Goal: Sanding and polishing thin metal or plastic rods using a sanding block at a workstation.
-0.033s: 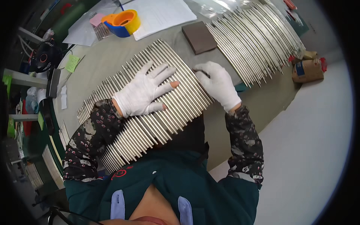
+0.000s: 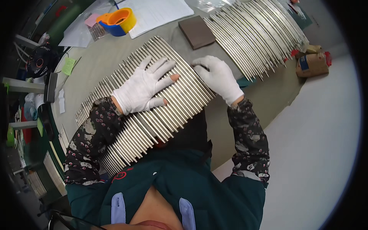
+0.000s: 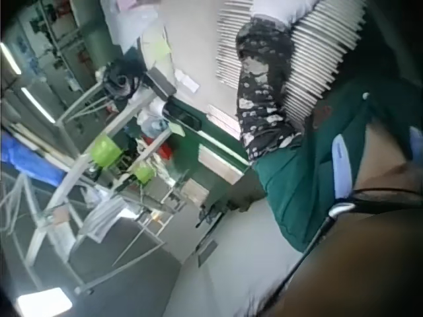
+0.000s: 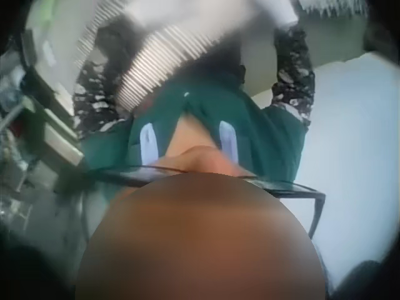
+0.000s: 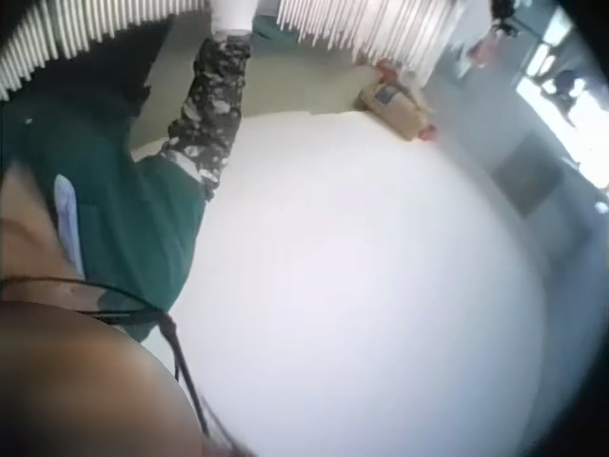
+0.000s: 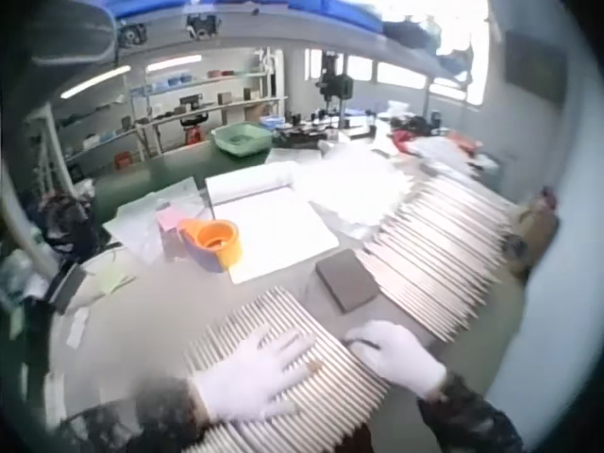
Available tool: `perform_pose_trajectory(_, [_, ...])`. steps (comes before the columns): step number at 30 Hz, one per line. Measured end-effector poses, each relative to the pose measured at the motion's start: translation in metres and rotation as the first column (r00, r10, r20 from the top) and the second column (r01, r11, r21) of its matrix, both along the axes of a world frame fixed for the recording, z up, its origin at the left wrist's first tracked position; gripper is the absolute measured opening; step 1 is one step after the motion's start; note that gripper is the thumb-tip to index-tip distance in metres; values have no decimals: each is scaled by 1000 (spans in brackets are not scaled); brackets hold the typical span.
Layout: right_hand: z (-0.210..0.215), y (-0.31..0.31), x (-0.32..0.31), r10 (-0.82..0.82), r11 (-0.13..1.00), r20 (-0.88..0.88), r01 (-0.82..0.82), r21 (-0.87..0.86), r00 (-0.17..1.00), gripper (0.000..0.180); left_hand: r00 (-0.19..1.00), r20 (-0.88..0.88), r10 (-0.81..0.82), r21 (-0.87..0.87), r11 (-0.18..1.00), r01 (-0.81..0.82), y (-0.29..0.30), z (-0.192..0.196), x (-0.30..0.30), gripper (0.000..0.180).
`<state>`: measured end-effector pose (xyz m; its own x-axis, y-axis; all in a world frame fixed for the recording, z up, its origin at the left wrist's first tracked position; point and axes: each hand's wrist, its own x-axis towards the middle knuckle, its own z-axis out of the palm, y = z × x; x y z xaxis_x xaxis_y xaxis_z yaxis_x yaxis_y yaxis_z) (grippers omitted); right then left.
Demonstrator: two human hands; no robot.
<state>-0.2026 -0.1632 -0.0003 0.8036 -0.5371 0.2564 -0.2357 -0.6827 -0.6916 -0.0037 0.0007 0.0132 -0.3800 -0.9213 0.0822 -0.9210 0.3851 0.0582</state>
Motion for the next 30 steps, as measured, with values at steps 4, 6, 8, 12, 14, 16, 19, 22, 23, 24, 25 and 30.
perform_pose_trajectory(4, [22,-12,10,-85,882,-146,143,448,986,22,993,28,114,-117,987,-110,-35,-12,0,67])
perform_pose_trajectory(6, [30,-12,10,-307,900,4,289,327,952,23,990,76,120,-87,990,-113,-44,-9,-7,67])
perform_pose_trajectory(8, [28,-27,19,-352,901,77,316,297,933,32,993,57,108,-92,990,-102,-47,-7,-7,66])
perform_pose_trajectory(12, [20,-26,59,-423,765,-67,317,-560,903,78,994,-8,110,-87,990,-110,-36,-11,-3,68])
perform_pose_trajectory(14, [17,-20,62,-480,759,-272,240,-605,834,85,993,-40,110,-59,992,-112,-31,-12,-15,71])
perform_pose_trajectory(16, [14,-16,65,-486,739,-333,177,-650,808,82,995,-86,57,-35,998,-60,-18,-10,-27,73])
perform_pose_trajectory(19, [-1,-29,58,-445,738,-175,249,-627,878,64,967,-238,-92,0,995,95,3,-4,-47,74])
perform_pose_trajectory(22, [4,-26,56,-352,721,8,277,-635,936,55,942,-306,-137,4,989,145,15,1,-57,73])
perform_pose_trajectory(23, [12,-21,51,-316,759,24,267,-594,949,54,942,-310,-127,-1,991,133,11,2,-56,73])
perform_pose_trajectory(24, [19,-16,45,-282,794,40,256,-552,959,53,943,-317,-100,1,994,106,4,4,-55,71])
perform_pose_trajectory(25, [18,-14,41,-273,794,35,246,-556,961,53,943,-325,-74,5,997,80,-3,4,-54,70])
perform_pose_trajectory(30, [7,-17,23,-286,847,-68,219,-484,956,53,963,-270,-13,-81,997,-9,-30,-10,-51,66])
